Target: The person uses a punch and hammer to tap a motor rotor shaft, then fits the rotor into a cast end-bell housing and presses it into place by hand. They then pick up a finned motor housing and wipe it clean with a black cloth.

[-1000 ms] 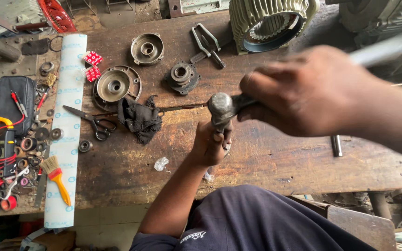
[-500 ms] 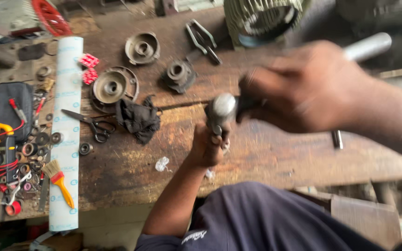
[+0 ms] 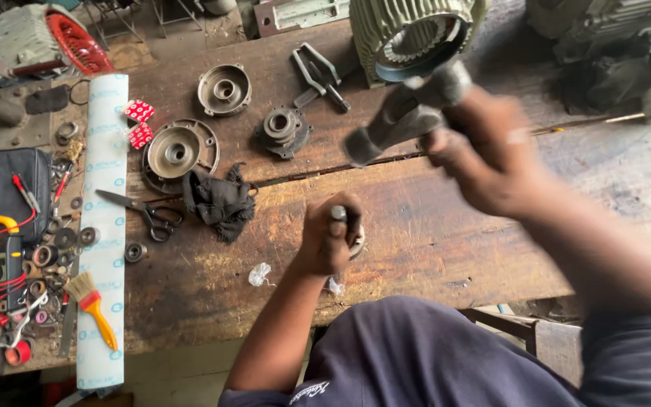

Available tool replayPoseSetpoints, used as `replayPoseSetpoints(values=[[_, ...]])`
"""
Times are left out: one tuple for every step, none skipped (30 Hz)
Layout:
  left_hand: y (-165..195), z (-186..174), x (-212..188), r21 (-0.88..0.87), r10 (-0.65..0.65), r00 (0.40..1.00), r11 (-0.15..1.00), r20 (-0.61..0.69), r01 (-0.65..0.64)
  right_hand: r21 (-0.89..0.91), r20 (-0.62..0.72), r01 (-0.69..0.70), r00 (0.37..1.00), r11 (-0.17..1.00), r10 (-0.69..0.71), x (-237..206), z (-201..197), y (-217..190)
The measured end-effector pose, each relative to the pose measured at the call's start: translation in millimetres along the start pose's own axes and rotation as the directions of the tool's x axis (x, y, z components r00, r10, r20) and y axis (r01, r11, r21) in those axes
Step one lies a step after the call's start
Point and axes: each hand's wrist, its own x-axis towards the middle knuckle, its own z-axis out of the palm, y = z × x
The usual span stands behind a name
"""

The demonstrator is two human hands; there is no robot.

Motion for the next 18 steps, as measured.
replayPoseSetpoints(values=[[3,-2,0,-0.034,-0.006,1.0,0.999,0.001,0.006,0.121,0.012,-0.003,1.0,0.993,0.002,-9,18,26],[6,-4,0,-0.062,-0.011,1.0,0.998,-0.006,0.011,0.243,0.029,-0.003,1.0,0.97,-0.005,-15,43,51],[9,-6,-1,-0.071,-0.011,1.0,0.997,-0.006,0.011,0.276,0.049,-0.106,0.994,0.955,0.097,-22,71,73],[12,-8,-2,-0.08,-0.017,1.0,0.997,-0.005,0.016,0.536,0.163,-0.319,0.948,0.782,0.274,-32,95,92],[15,-7,-2,-0.089,-0.026,1.0,0.996,0.001,0.026,0.683,0.204,-0.368,0.926,0.631,0.318,-41,121,107],[17,-7,-2,-0.121,-0.014,1.0,0.993,-0.022,0.011,0.802,0.252,-0.401,0.9,0.444,0.357,-50,142,118],[19,-5,-1,-0.153,-0.004,0.999,0.988,-0.046,-0.003,0.809,0.256,-0.39,0.908,0.44,0.332,-57,158,127],[19,-3,-1,-0.182,0.007,0.997,0.983,-0.07,-0.02,0.817,0.26,-0.377,0.916,0.436,0.305,-62,172,134],[20,-1,0,-0.197,0.01,0.996,0.98,-0.089,-0.028,0.826,0.261,-0.363,0.925,0.432,0.277,-67,181,137],[19,0,1,-0.211,0.018,0.994,0.977,-0.107,-0.04,0.788,0.287,-0.4,0.911,0.468,0.296,-71,186,139],[19,1,1,-0.226,0.026,0.991,0.973,-0.129,-0.055,0.745,0.314,-0.438,0.896,0.503,0.315,-73,189,139],[18,2,1,-0.242,0.011,0.987,0.969,-0.16,-0.05,0.694,0.342,-0.477,0.878,0.539,0.335,-74,190,139],[17,1,1,-0.258,0.0,0.982,0.965,-0.191,-0.05,0.688,0.337,-0.478,0.877,0.546,0.343,-74,189,137],[17,-1,0,-0.275,-0.015,0.974,0.96,-0.224,-0.049,0.681,0.334,-0.482,0.874,0.551,0.353,-74,188,136],[16,-3,-1,-0.272,-0.02,0.97,0.961,-0.243,-0.048,0.671,0.331,-0.487,0.871,0.559,0.362,-72,188,134],[16,-6,-3,-0.267,-0.022,0.965,0.962,-0.263,-0.051,0.67,0.314,-0.477,0.876,0.569,0.365,-71,187,132],[15,-9,-4,-0.263,-0.021,0.959,0.963,-0.281,-0.056,0.668,0.294,-0.465,0.882,0.581,0.368,-70,187,130],[15,-11,-5,-0.268,-0.032,0.959,0.962,-0.282,-0.047,0.668,0.272,-0.45,0.889,0.593,0.369,-69,186,128]])
